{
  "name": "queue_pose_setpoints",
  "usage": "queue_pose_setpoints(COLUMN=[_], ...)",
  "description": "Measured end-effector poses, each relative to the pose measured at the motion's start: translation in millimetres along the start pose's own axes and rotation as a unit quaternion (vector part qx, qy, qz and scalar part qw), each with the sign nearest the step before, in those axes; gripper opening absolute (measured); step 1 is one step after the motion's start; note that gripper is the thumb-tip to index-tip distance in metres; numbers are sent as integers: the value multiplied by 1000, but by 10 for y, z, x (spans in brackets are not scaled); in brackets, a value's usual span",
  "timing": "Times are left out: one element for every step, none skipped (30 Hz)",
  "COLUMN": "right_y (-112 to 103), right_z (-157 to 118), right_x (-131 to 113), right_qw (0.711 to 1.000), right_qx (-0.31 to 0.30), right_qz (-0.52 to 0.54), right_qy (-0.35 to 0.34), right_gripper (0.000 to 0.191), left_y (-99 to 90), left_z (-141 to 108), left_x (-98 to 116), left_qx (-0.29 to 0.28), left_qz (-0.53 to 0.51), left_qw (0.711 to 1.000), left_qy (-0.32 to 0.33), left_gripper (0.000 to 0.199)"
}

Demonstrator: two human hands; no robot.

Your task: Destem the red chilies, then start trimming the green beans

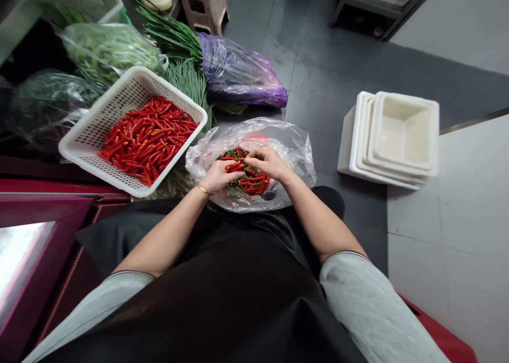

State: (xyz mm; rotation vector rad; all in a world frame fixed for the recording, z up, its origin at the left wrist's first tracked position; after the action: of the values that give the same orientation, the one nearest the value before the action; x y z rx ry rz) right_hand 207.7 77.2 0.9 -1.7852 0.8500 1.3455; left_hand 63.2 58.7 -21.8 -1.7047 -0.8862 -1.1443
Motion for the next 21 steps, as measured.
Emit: queue_pose_setpoints(right_y=[56, 102, 136, 158, 167, 167, 160, 150, 142, 142, 157, 189, 230, 272, 301, 309, 285, 230, 151, 63, -16], right_z=[2, 1, -1, -4, -8, -11, -11, -9, -3, 5, 15, 23, 28, 26, 18, 8, -1, -5, -2, 9, 29], right_x=[11, 11, -1, -23, -53, -84, -114, -138, -155, -160, -151, -129, -101, -73, -44, -15, 20, 64, 117, 170, 214], right_qw=[1000, 999, 998, 997, 996, 996, 996, 996, 996, 996, 997, 998, 996, 990, 983, 978, 978, 983, 990, 994, 988], right_qx=[-12, -20, -26, -28, -27, -21, -11, 3, 18, 29, 30, 20, 3, -20, -42, -62, -72, -71, -61, -46, -32], right_qz=[23, 44, 61, 72, 72, 59, 35, 7, -14, -17, 3, 42, 92, 140, 176, 193, 186, 153, 92, 3, -106], right_qy=[5, 3, -8, -26, -47, -67, -82, -91, -92, -84, -67, -44, -18, 7, 28, 46, 61, 76, 89, 99, 103], right_gripper=[34, 36, 36, 37, 37, 36, 35, 33, 31, 31, 33, 35, 37, 39, 41, 42, 43, 43, 42, 41, 39], left_y=[-21, -44, -66, -87, -106, -123, -136, -143, -142, -138, -133, -127, -125, -124, -126, -130, -138, -155, -178, -203, -224], left_z=[-2, -6, -12, -20, -28, -37, -47, -59, -72, -87, -103, -119, -134, -145, -154, -159, -161, -160, -159, -158, -161], left_x=[-1, -8, -18, -29, -34, -27, -8, 22, 60, 101, 145, 190, 234, 273, 299, 306, 287, 242, 171, 83, -11], left_qx=[9, 15, 18, 20, 22, 25, 28, 30, 30, 30, 29, 28, 27, 25, 23, 21, 19, 21, 25, 31, 34], left_qz=[0, -10, -30, -54, -75, -86, -88, -84, -83, -88, -97, -105, -105, -92, -71, -49, -36, -40, -60, -97, -146], left_qw=[1000, 1000, 999, 998, 996, 995, 995, 995, 995, 995, 994, 994, 994, 995, 997, 998, 999, 998, 998, 995, 988], left_qy=[-2, -8, -18, -31, -42, -48, -49, -46, -41, -36, -29, -21, -10, 4, 19, 31, 36, 32, 19, -2, -26], left_gripper=[23, 24, 25, 28, 30, 32, 33, 33, 32, 32, 32, 32, 31, 30, 29, 29, 28, 27, 27, 27, 27])
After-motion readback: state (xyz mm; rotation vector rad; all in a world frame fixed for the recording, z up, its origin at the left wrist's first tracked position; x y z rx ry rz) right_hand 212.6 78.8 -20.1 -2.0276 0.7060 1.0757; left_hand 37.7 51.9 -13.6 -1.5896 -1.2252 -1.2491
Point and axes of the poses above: each hand's wrist, its own z-axis towards the middle knuckle, its own y-axis out of the palm, x = y × z, the point moved 6 cm from there along z, towards the middle knuckle, and after that the axes turned 4 degrees about -y, right-handed, at the moved point
